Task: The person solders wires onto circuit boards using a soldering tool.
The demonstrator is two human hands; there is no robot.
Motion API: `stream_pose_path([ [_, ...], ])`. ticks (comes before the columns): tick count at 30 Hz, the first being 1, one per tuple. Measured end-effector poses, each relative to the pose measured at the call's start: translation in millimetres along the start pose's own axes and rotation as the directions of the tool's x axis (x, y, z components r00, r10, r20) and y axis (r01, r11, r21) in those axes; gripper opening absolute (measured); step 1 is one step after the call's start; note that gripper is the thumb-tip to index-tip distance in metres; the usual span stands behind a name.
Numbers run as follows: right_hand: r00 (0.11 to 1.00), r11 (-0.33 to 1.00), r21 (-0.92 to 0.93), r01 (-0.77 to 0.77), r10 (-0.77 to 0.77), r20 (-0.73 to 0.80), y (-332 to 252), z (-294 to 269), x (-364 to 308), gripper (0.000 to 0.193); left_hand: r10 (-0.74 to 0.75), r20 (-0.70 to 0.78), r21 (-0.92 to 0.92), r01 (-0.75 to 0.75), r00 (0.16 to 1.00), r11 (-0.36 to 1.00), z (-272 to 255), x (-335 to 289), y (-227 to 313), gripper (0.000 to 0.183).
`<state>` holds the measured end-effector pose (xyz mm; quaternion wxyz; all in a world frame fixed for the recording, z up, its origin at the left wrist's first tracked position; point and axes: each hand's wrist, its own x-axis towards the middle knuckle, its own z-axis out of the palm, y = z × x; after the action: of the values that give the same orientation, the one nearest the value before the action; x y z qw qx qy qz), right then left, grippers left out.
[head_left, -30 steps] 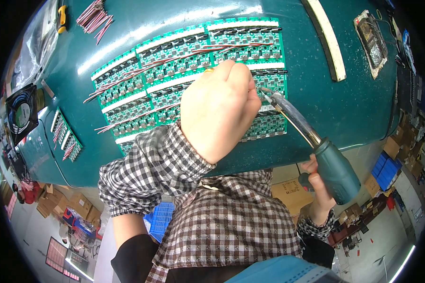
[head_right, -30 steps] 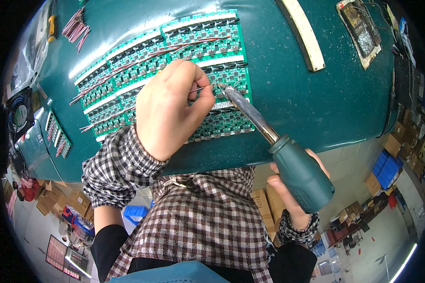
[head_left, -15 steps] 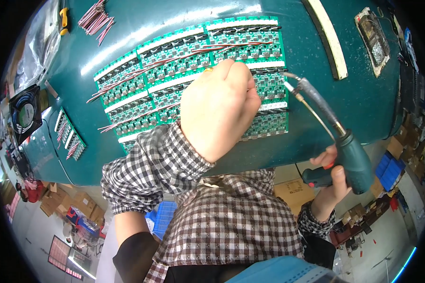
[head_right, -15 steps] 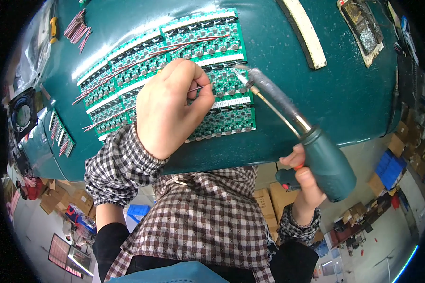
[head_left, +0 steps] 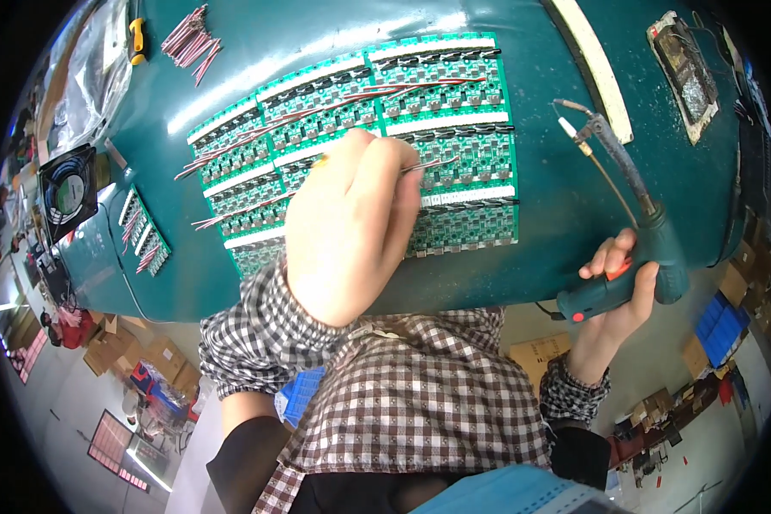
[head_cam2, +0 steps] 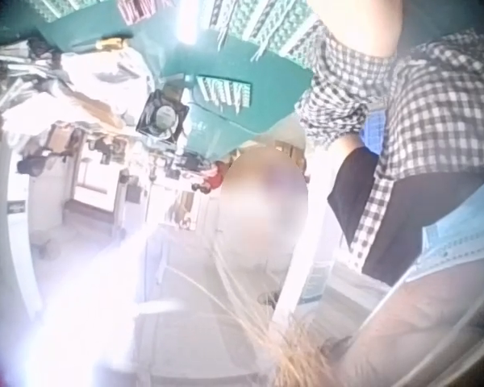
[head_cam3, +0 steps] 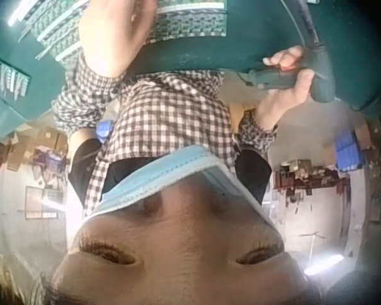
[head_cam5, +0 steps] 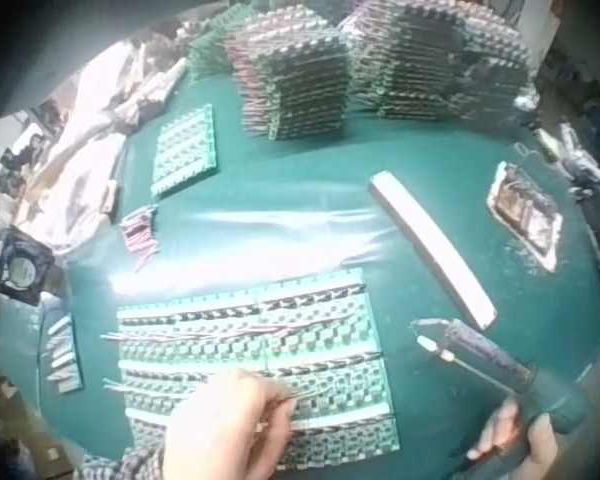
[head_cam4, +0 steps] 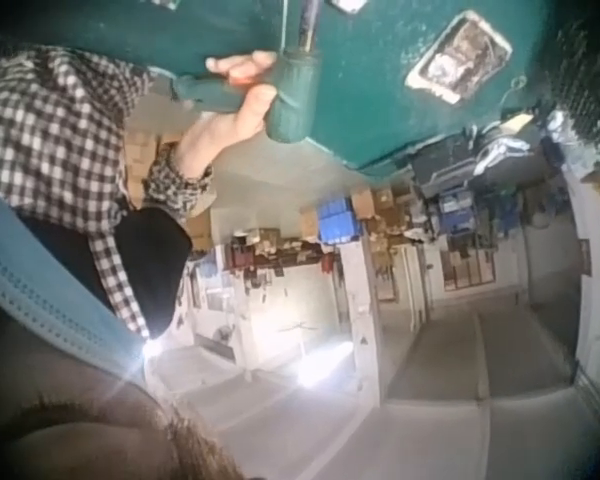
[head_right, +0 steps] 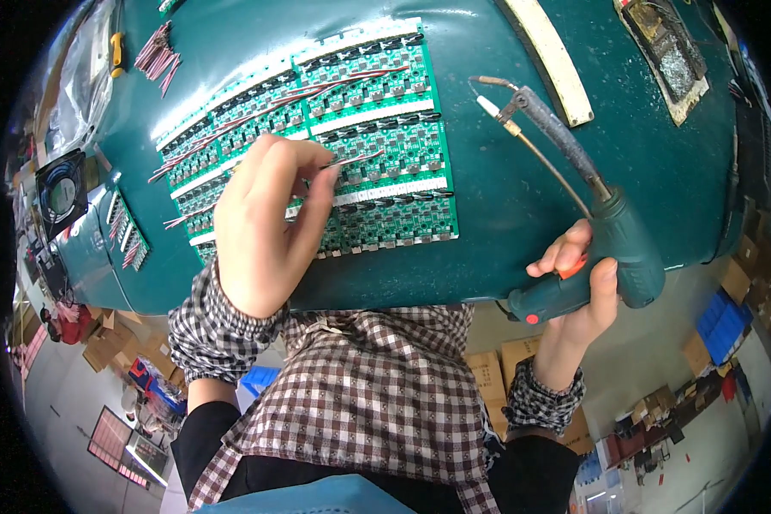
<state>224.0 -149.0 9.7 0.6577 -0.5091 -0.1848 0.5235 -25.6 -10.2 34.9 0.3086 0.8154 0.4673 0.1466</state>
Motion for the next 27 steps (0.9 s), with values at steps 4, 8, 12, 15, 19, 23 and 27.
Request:
stream_pose_path([
  [4, 0.995, 1.000, 0.003, 0.005, -0.005, 0.099, 2, -8, 9, 0.045, 0.121, -0.127, 0.124, -0.105, 0.984, 0.987, 0, -7, 5, 0.024],
  [8, 0.994, 0.997, 0.076, 0.022, -0.030, 0.104, 6, -11, 13, 0.046, 0.186, -0.064, 0.186, -0.171, 0.980, 0.967, 8, -8, 0, 0.032],
  [12, 0.987, 0.996, 0.084, -0.003, -0.011, 0.162, 9, -12, 14, 0.048, 0.166, -0.125, 0.187, -0.141, 0.978, 0.972, 15, -13, -13, 0.034],
  [15, 0.983, 0.990, 0.137, -0.046, 0.021, 0.182, 7, -12, 15, 0.049, 0.116, -0.118, 0.102, -0.104, 0.986, 0.989, 4, -18, -11, 0.035],
  [19, 0.987, 0.963, 0.255, -0.089, 0.050, 0.156, 1, -30, 15, 0.049, 0.057, -0.253, 0.039, -0.048, 0.966, 0.998, -45, -15, -27, 0.036],
  [23, 0.990, 0.953, 0.288, -0.097, 0.063, 0.124, -9, -21, 18, 0.039, -0.136, -0.468, 0.143, 0.227, 0.873, 0.963, -90, 3, -92, 0.026],
  [27, 0.994, 0.959, 0.274, -0.071, 0.045, 0.098, -10, -22, 22, 0.041, -0.223, -0.483, 0.102, 0.307, 0.847, 0.946, -89, 21, -144, 0.017],
])
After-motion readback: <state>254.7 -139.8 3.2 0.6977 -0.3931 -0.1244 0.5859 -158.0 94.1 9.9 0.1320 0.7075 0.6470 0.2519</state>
